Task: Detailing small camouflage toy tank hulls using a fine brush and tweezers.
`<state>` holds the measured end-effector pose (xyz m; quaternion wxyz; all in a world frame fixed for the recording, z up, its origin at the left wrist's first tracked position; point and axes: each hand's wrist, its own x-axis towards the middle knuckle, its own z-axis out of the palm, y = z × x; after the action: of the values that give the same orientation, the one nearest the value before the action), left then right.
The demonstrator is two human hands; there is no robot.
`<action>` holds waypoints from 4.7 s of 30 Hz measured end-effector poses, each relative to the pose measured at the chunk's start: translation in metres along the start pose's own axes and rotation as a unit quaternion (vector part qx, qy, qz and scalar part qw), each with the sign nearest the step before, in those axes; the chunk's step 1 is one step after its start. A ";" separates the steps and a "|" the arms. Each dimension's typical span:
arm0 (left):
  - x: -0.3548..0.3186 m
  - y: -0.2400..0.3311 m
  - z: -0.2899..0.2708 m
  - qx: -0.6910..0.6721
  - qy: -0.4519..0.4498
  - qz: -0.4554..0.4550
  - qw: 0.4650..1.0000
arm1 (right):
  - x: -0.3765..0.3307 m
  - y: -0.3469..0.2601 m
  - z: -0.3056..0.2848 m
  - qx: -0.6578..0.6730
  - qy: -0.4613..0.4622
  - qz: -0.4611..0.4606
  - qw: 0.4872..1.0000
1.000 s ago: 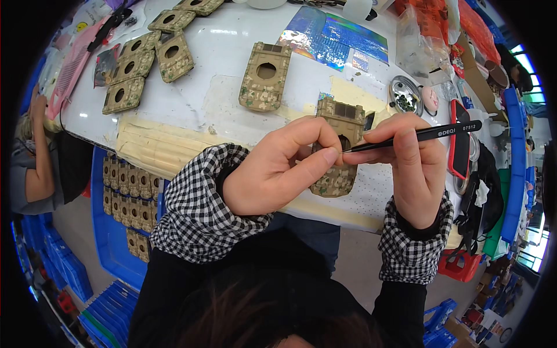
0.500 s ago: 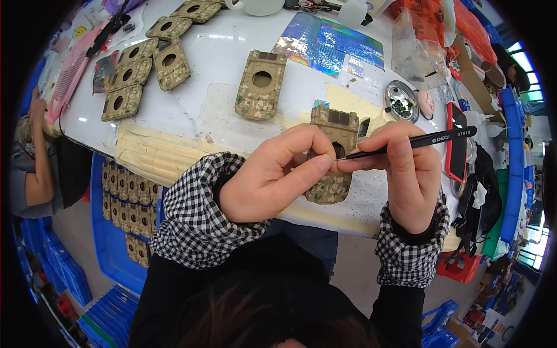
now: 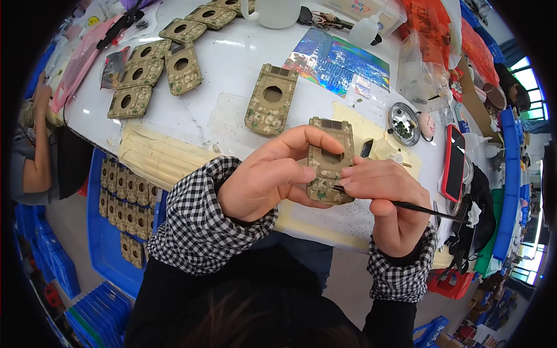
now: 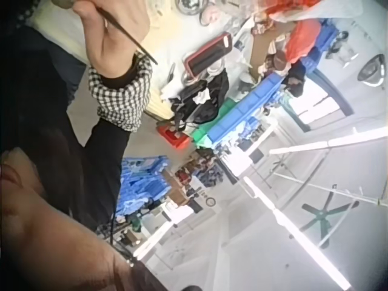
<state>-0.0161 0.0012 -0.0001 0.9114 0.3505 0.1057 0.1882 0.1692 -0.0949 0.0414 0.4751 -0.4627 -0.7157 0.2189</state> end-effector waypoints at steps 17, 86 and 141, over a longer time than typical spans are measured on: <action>-0.001 0.006 0.007 0.033 0.035 -0.033 0.998 | -0.001 0.003 0.001 -0.008 -0.004 0.016 1.000; 0.003 0.002 0.002 0.017 0.048 -0.043 0.998 | -0.002 0.008 0.002 0.021 0.007 0.022 1.000; 0.003 -0.005 -0.002 0.011 0.033 0.014 0.999 | -0.002 0.005 0.003 -0.001 -0.002 -0.011 1.000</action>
<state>-0.0130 0.0005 -0.0050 0.9009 0.3551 0.1331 0.2109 0.1690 -0.0936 0.0356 0.4759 -0.4548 -0.7219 0.2135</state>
